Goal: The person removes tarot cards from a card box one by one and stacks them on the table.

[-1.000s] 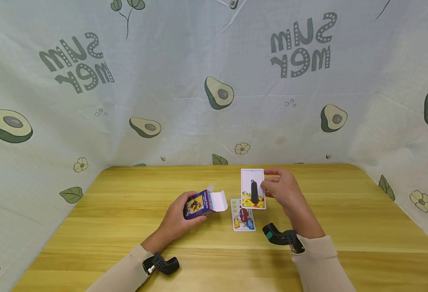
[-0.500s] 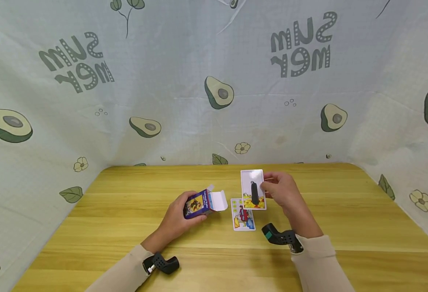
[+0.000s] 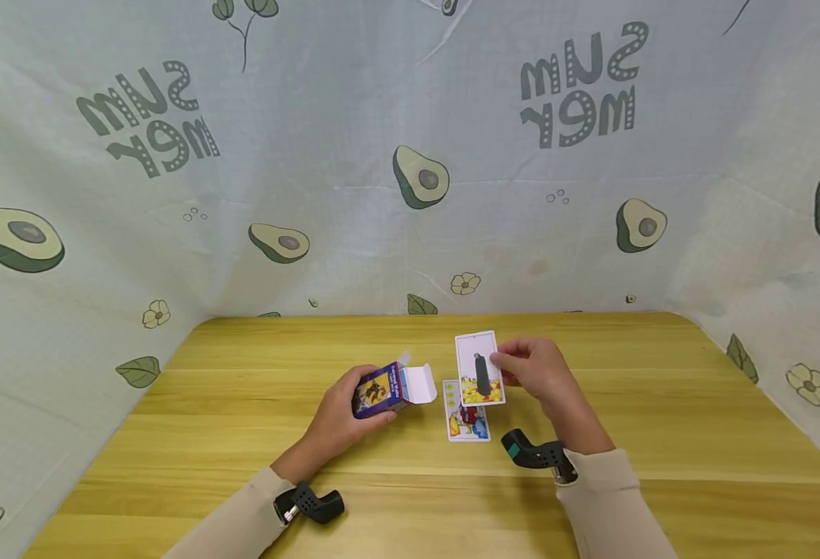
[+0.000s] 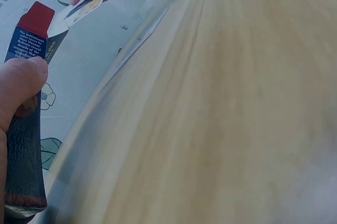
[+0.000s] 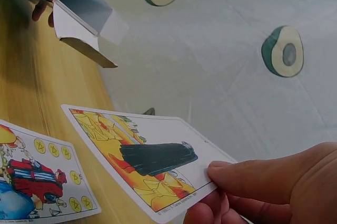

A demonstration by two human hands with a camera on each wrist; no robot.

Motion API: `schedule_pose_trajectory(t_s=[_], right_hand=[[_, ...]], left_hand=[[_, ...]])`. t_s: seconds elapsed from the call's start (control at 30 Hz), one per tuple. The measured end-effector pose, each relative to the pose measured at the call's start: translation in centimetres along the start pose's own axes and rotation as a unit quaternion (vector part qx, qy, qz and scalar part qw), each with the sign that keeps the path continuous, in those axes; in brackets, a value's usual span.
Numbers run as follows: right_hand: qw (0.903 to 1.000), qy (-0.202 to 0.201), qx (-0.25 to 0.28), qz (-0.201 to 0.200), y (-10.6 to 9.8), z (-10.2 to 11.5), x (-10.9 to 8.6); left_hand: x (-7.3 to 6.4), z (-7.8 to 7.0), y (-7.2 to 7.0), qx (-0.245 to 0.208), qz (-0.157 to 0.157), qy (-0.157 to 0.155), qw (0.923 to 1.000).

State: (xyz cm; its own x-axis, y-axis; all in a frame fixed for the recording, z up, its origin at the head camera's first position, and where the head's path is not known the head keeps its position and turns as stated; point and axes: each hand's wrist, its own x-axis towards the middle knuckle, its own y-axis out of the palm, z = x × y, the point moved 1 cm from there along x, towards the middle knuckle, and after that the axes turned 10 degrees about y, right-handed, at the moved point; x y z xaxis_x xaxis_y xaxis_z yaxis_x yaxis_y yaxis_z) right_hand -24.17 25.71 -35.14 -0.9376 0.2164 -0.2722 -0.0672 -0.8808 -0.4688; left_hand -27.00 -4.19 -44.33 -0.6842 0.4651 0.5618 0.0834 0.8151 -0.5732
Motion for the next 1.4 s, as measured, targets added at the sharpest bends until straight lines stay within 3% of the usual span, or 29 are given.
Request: schedule_pose_trajectory(t_s=[0.77,1.4], right_hand=[[0.9961,0.06,-0.036,0.055,1.3,-1.9,1.2],[0.9943,0.081,-0.036,0.059,2.6,-2.9,1.7]], left_hand=[[0.1,-0.1,-0.1,0.003,0.006,-0.012,0.9999],[0.1,-0.1,-0.1,0.004,0.008,-0.017,0.9998]])
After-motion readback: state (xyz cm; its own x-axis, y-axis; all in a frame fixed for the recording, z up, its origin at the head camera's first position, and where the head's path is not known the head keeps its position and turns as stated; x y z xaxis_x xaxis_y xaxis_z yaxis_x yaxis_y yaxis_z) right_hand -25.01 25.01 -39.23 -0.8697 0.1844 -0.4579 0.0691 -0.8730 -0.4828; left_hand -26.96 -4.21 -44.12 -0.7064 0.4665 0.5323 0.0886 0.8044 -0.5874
